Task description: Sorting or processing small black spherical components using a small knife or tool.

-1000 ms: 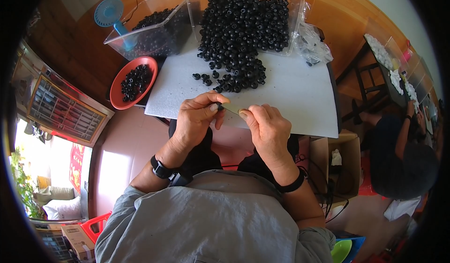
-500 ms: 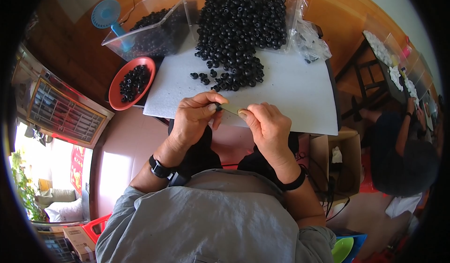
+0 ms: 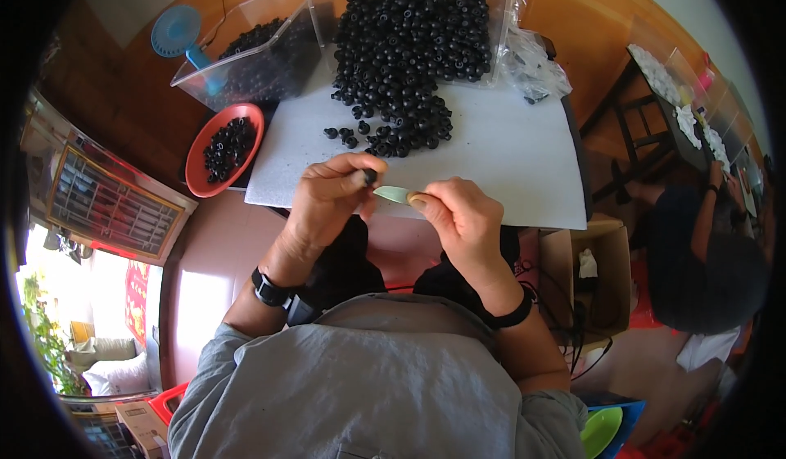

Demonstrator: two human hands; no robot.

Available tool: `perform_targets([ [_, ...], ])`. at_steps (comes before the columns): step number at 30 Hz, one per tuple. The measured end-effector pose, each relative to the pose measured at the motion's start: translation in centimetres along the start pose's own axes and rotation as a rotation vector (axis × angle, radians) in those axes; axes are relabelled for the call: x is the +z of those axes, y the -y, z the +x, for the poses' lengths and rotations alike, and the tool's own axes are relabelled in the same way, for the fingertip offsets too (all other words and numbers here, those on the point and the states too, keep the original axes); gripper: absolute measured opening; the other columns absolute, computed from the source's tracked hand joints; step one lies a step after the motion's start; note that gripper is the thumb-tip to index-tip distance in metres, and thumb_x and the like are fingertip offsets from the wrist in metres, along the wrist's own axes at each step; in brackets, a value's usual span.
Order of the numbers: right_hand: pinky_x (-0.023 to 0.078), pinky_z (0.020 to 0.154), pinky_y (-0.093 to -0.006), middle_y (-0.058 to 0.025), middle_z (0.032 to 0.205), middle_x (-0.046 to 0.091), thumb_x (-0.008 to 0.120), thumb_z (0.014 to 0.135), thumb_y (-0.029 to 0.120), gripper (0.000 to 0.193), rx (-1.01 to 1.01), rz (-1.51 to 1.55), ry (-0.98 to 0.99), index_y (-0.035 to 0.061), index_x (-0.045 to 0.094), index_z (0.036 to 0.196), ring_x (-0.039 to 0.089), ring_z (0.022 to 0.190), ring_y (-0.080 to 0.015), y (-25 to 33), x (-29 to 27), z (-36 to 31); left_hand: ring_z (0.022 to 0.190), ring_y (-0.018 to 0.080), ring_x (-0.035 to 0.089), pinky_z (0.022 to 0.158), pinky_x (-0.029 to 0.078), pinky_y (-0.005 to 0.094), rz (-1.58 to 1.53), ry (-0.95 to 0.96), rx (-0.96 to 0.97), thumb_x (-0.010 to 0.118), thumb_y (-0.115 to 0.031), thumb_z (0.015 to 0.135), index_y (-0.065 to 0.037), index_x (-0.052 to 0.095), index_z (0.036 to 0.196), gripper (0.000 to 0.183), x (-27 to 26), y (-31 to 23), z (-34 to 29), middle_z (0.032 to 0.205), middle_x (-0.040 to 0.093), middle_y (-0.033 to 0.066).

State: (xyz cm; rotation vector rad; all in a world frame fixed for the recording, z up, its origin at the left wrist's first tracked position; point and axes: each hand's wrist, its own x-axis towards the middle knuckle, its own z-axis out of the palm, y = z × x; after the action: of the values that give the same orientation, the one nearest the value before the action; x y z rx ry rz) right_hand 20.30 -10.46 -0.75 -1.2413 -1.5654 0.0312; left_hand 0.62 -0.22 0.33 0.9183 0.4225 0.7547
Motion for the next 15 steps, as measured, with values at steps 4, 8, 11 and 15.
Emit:
perform_targets([
  [4, 0.045, 0.057, -0.0278, -0.0056, 0.074, 0.063, 0.074, 0.093, 0.011, 0.013, 0.177, 0.138, -0.026, 0.0005, 0.067, 0.091, 0.056, 0.061, -0.0142, 0.1, -0.4, -0.2, 0.091, 0.0223, 0.060, 0.069, 0.052, 0.0326, 0.024, -0.021, 0.104, 0.058, 0.000, 0.098, 0.007, 0.068, 0.121, 0.026, -0.9, -0.2, 0.0, 0.102, 0.063, 0.0130],
  [8, 0.046, 0.057, -0.0279, -0.0062, 0.073, 0.063, 0.074, 0.093, 0.011, 0.015, 0.223, 0.127, -0.056, 0.0001, 0.066, 0.089, 0.057, 0.061, -0.0147, 0.2, -0.1, 0.0, 0.086, 0.0200, 0.063, 0.070, 0.054, 0.0320, 0.027, -0.011, 0.108, 0.056, 0.002, 0.099, 0.007, 0.068, 0.121, 0.025, -0.6, -0.4, -0.6, 0.100, 0.067, 0.0130],
  [11, 0.046, 0.056, -0.0289, -0.0067, 0.072, 0.063, 0.076, 0.092, 0.011, 0.015, 0.201, 0.094, -0.069, 0.0006, 0.066, 0.088, 0.057, 0.060, -0.0160, 0.3, 0.0, 0.0, 0.087, 0.0201, 0.063, 0.070, 0.054, 0.0319, 0.009, -0.005, 0.092, 0.056, 0.002, 0.099, 0.007, 0.068, 0.121, 0.025, -0.3, -0.4, -0.7, 0.100, 0.067, 0.0132],
  [15, 0.046, 0.055, -0.0307, -0.0069, 0.071, 0.063, 0.076, 0.090, 0.011, 0.014, 0.179, 0.070, -0.081, 0.0025, 0.066, 0.087, 0.058, 0.059, -0.0185, 0.3, 0.3, 0.1, 0.084, 0.0210, 0.063, 0.067, 0.054, 0.0321, 0.059, -0.024, 0.071, 0.058, 0.001, 0.099, 0.006, 0.068, 0.122, 0.025, 0.6, 0.2, -0.9, 0.100, 0.066, 0.0132],
])
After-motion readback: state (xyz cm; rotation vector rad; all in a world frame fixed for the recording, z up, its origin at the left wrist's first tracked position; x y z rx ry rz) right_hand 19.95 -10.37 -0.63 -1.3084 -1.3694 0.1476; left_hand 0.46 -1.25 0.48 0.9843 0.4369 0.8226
